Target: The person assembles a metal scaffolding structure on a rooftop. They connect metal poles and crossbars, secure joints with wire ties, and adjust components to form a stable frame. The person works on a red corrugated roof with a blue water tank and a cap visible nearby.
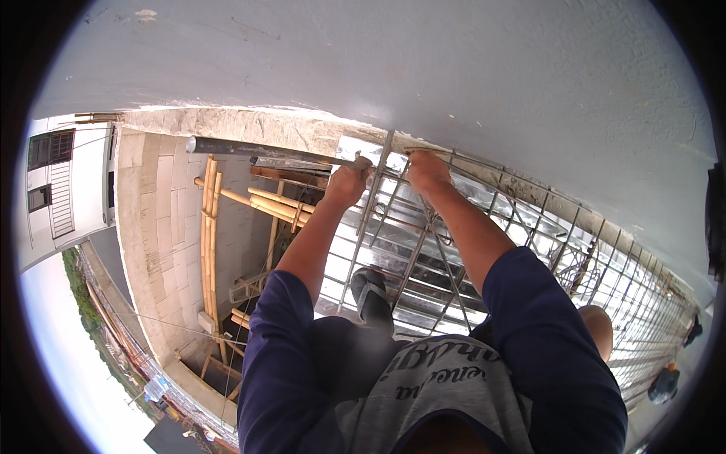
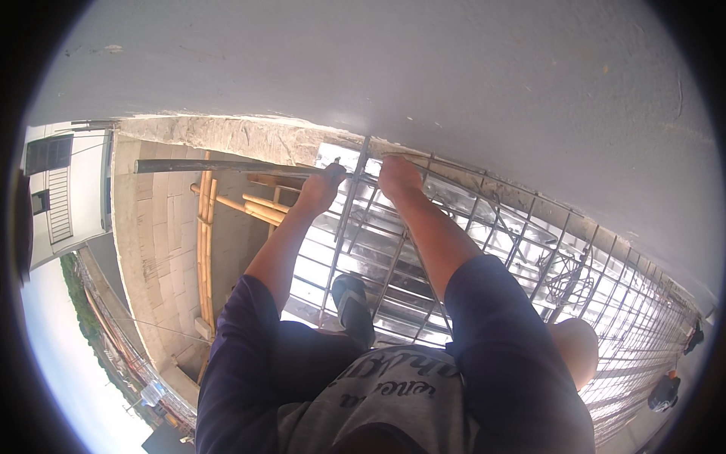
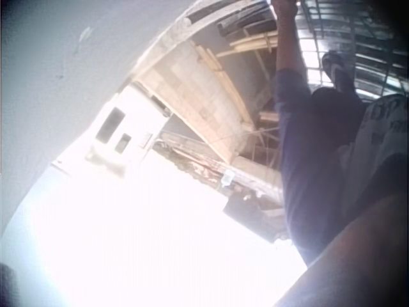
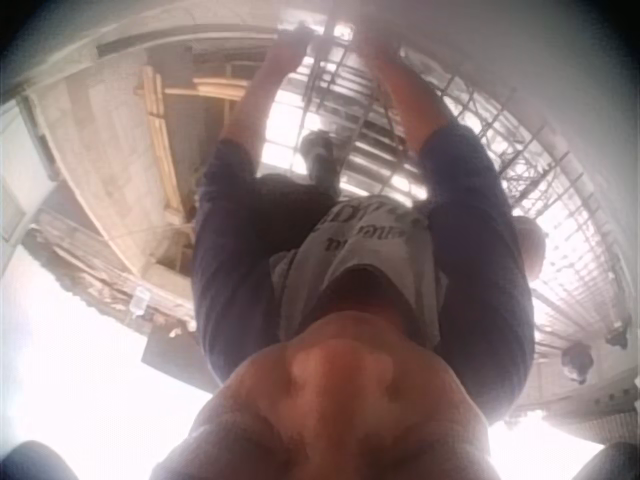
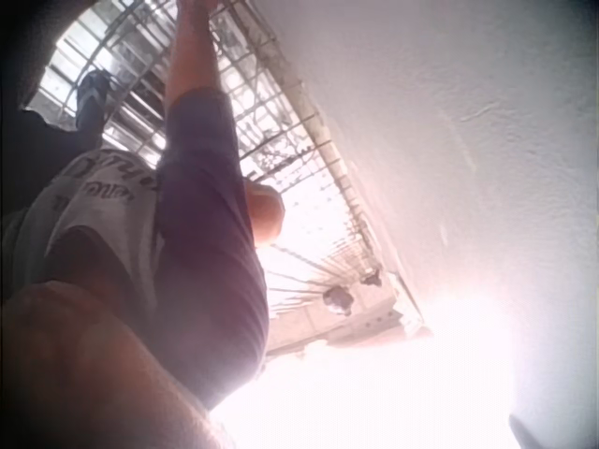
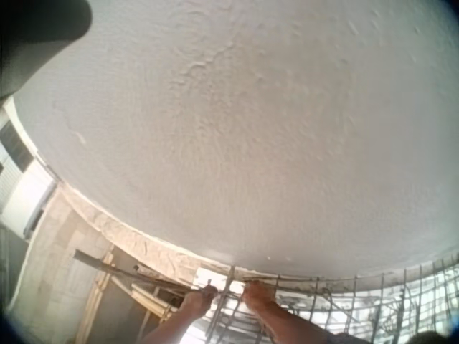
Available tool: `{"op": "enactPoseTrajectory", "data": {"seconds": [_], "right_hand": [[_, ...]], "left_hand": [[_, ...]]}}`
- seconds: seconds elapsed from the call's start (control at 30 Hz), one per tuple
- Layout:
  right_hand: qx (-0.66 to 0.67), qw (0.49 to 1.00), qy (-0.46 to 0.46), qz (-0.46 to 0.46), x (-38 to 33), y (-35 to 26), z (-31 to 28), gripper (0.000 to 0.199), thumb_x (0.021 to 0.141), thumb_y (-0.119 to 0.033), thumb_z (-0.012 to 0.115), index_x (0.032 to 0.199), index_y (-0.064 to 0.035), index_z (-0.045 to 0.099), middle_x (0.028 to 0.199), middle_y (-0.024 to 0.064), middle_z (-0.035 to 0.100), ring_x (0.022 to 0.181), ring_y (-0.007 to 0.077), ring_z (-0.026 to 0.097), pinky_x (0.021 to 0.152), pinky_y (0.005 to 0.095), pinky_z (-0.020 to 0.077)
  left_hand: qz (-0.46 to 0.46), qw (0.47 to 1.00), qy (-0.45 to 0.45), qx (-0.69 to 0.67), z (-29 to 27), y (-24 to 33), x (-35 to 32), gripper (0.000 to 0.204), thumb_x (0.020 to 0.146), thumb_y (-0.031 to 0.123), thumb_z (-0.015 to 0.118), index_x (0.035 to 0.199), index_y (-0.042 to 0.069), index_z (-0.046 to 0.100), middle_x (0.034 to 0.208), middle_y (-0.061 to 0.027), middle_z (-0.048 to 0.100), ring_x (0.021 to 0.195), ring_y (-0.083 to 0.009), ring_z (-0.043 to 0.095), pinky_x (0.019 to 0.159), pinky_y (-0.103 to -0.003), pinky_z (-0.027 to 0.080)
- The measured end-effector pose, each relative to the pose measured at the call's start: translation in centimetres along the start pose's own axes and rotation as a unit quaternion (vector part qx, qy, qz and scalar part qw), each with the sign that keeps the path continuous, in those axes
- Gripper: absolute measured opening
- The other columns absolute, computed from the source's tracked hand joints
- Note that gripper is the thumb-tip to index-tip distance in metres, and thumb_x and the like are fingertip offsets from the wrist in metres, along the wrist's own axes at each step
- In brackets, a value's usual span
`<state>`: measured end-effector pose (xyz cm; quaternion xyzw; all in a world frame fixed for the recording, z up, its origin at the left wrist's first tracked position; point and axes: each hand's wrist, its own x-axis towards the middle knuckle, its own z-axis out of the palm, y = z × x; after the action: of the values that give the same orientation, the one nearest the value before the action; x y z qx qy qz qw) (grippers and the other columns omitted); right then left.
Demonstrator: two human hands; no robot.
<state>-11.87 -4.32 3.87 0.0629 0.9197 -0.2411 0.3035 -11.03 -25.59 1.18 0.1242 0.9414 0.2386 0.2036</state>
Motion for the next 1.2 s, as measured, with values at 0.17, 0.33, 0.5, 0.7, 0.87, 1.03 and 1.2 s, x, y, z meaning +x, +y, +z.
{"op": "enactPoseTrajectory", "data": {"seconds": [0.17, 0.33, 0.5, 0.7, 0.87, 1.03, 1.2], "right_hand": [[-0.03, 0.999, -0.02, 0.023, -0.5, 0.0, 0.0, 0.032, 0.093, -0.013, 0.041, 0.112, -0.0026, 0.064, 0.119, 0.0188, 0.062, 0.108, 0.0337, 0.061, 0.09, 0.0431, 0.051], [-0.029, 0.998, -0.046, 0.036, 0.1, -0.5, 1.1, 0.032, 0.093, -0.014, 0.04, 0.112, -0.0013, 0.063, 0.118, 0.0185, 0.063, 0.11, 0.0335, 0.061, 0.09, 0.0435, 0.0512], [-0.005, 0.999, -0.03, 0.04, 1.7, 0.0, 2.9, 0.031, 0.092, -0.013, 0.042, 0.112, -0.0016, 0.062, 0.117, 0.019, 0.062, 0.109, 0.0337, 0.061, 0.09, 0.0436, 0.0512], [0.05, 0.999, -0.018, 0.004, 3.0, 0.8, 4.4, 0.026, 0.086, -0.012, 0.05, 0.107, -0.0019, 0.062, 0.115, 0.0205, 0.062, 0.109, 0.035, 0.06, 0.091, 0.0428, 0.05], [0.051, 0.998, -0.015, 0.038, 4.9, 1.5, 5.6, 0.03, 0.082, -0.013, 0.055, 0.109, -0.0016, 0.06, 0.113, 0.0211, 0.062, 0.109, 0.0356, 0.06, 0.091, 0.0415, 0.0501], [0.044, 0.998, 0.038, -0.028, 4.9, 2.4, 7.8, 0.027, 0.081, -0.014, 0.057, 0.104, -0.0019, 0.063, 0.113, 0.0208, 0.063, 0.106, 0.0349, 0.061, 0.089, 0.0417, 0.0513], [0.023, 0.998, -0.011, -0.057, 4.0, 1.3, 7.6, 0.023, 0.081, -0.013, 0.058, 0.1, -0.0062, 0.068, 0.108, 0.0185, 0.065, 0.102, 0.0333, 0.064, 0.087, 0.0419, 0.0533]], "left_hand": [[0.002, 1.0, -0.013, -0.001, -0.2, 0.2, 0.3, 0.023, 0.097, 0.026, 0.046, 0.11, 0.01, 0.057, 0.104, -0.0155, 0.065, 0.092, -0.0394, 0.061, 0.076, -0.047, 0.049], [0.016, 1.0, 0.014, -0.017, -0.2, 0.0, 0.2, 0.022, 0.095, 0.026, 0.048, 0.106, 0.009, 0.058, 0.091, -0.0215, 0.065, 0.089, -0.0419, 0.062, 0.075, -0.049, 0.048], [0.014, 1.0, 0.004, 0.002, -0.6, 0.5, 0.3, 0.023, 0.096, 0.028, 0.049, 0.109, 0.01, 0.054, 0.094, -0.0193, 0.065, 0.088, -0.0411, 0.062, 0.072, -0.049, 0.048], [0.001, 1.0, 0.0, -0.007, -1.0, 0.7, 0.1, 0.021, 0.095, 0.026, 0.051, 0.108, 0.01, 0.055, 0.091, -0.0196, 0.065, 0.088, -0.0413, 0.062, 0.072, -0.049, 0.048], [-0.019, 0.999, -0.015, -0.024, -0.9, 0.6, 0.6, 0.022, 0.094, 0.026, 0.051, 0.109, 0.012, 0.06, 0.091, -0.0215, 0.066, 0.092, -0.0395, 0.063, 0.079, -0.048, 0.049], [0.025, 1.0, -0.006, -0.006, 0.8, -1.9, 1.1, 0.02, 0.096, 0.021, 0.048, 0.107, 0.008, 0.059, 0.105, -0.0108, 0.063, 0.089, -0.0358, 0.062, 0.075, -0.043, 0.05], [0.028, 1.0, 0.002, -0.012, 0.6, -1.7, 0.8, 0.021, 0.094, 0.023, 0.053, 0.107, 0.009, 0.062, 0.098, -0.015, 0.065, 0.09, -0.0368, 0.063, 0.076, -0.045, 0.05]]}}
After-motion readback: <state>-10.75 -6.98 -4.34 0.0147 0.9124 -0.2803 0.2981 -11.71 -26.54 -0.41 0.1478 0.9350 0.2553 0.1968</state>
